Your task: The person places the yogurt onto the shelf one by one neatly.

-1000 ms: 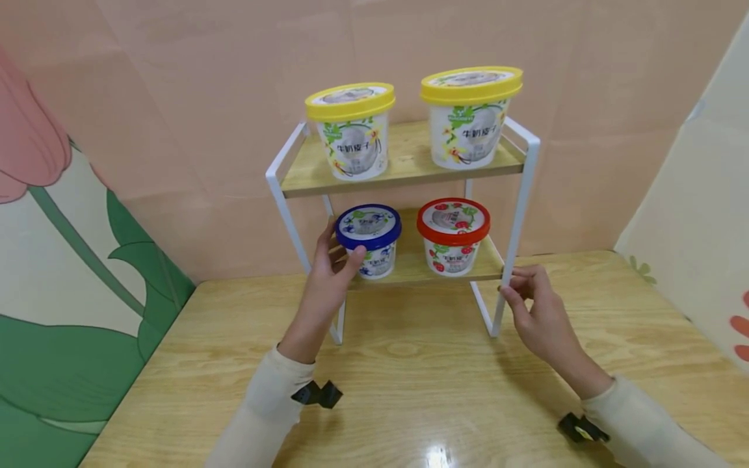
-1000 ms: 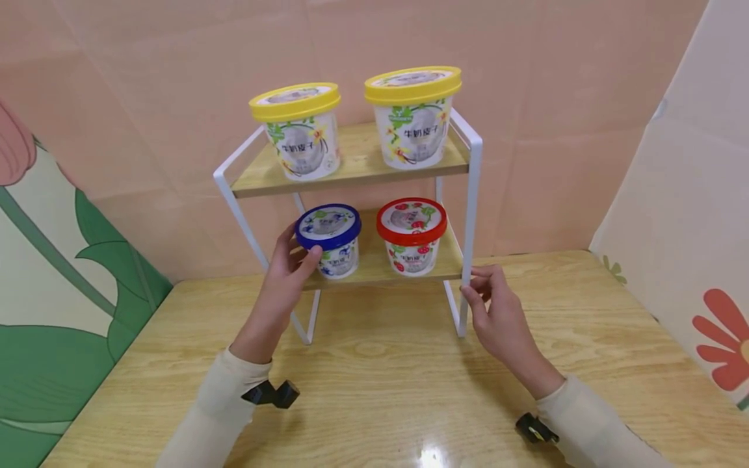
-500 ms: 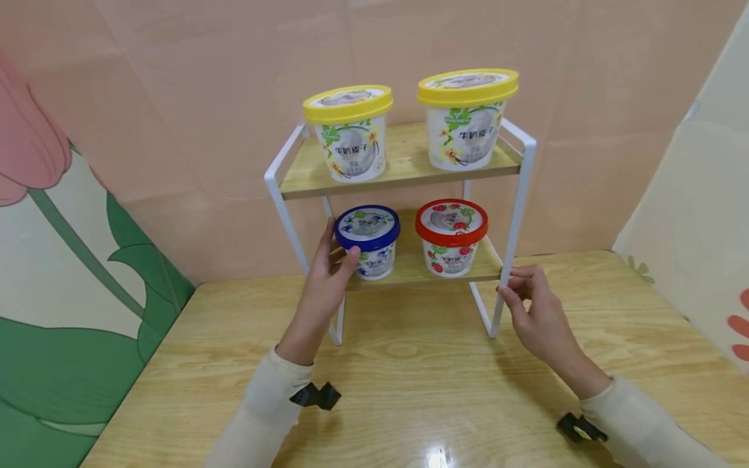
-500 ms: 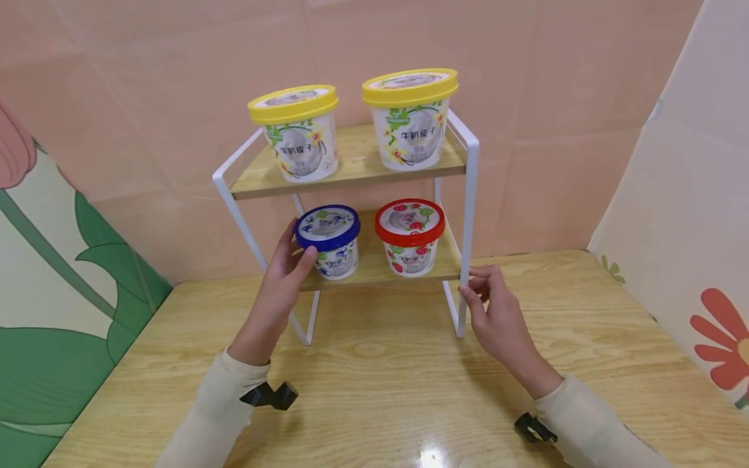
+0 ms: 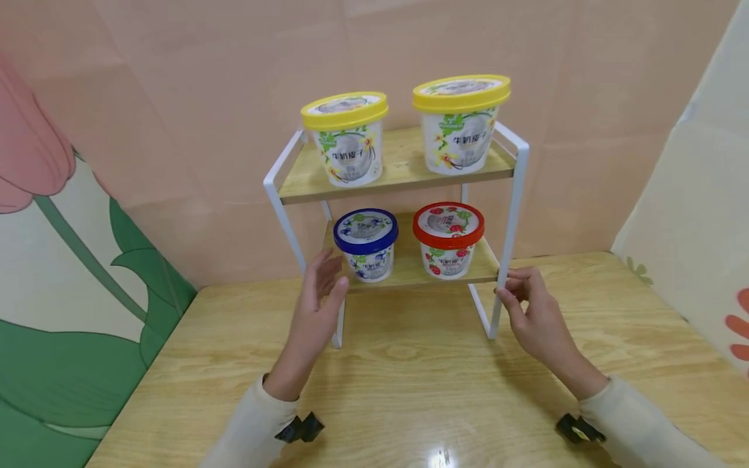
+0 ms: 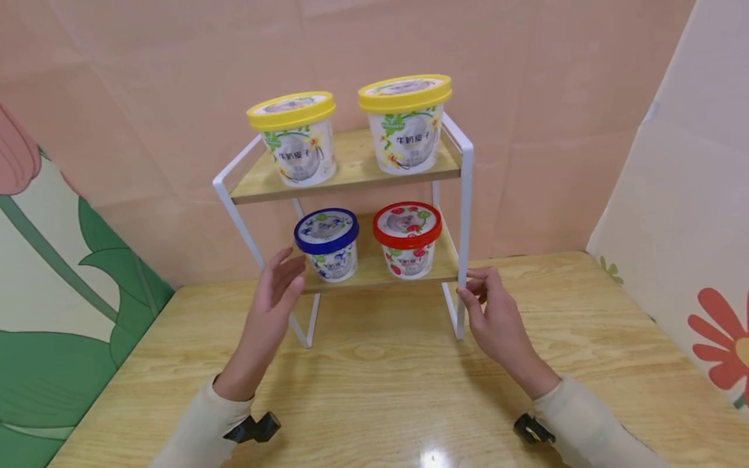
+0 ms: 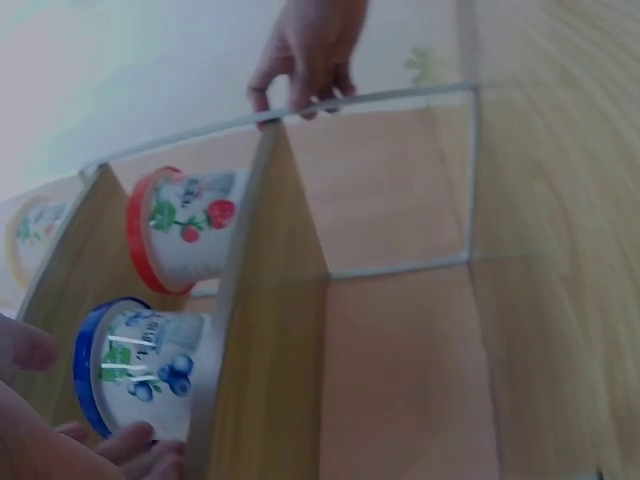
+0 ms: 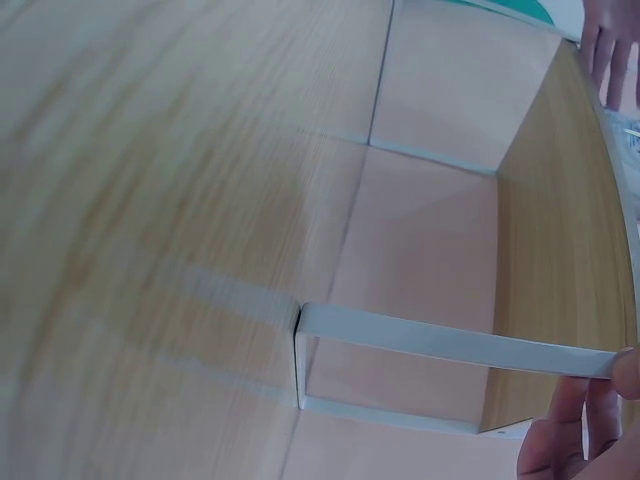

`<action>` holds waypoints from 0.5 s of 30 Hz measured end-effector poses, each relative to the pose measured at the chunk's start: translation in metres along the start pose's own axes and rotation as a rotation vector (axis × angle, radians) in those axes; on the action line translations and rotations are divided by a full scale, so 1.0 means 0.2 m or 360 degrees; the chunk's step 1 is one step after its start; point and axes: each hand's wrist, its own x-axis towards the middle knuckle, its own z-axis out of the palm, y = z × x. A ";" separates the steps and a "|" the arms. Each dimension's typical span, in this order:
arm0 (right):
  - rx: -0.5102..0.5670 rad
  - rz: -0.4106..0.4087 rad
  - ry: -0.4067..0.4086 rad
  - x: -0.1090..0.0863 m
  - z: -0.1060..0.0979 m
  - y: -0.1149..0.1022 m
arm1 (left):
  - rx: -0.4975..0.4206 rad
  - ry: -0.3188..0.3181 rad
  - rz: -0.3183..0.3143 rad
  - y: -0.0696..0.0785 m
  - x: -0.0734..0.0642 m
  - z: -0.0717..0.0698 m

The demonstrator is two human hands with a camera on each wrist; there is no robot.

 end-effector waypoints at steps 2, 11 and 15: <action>-0.0007 0.0002 0.0000 0.00 0.00 0.00 | 0.0010 0.0050 0.0059 -0.02 -0.04 -0.02; -0.0017 0.0028 0.0004 0.00 0.00 0.00 | 0.0401 0.0031 0.0266 -0.18 -0.13 -0.21; -0.0002 0.0008 0.0009 0.01 -0.01 -0.02 | 0.0911 -0.0109 0.0494 -0.23 -0.14 -0.31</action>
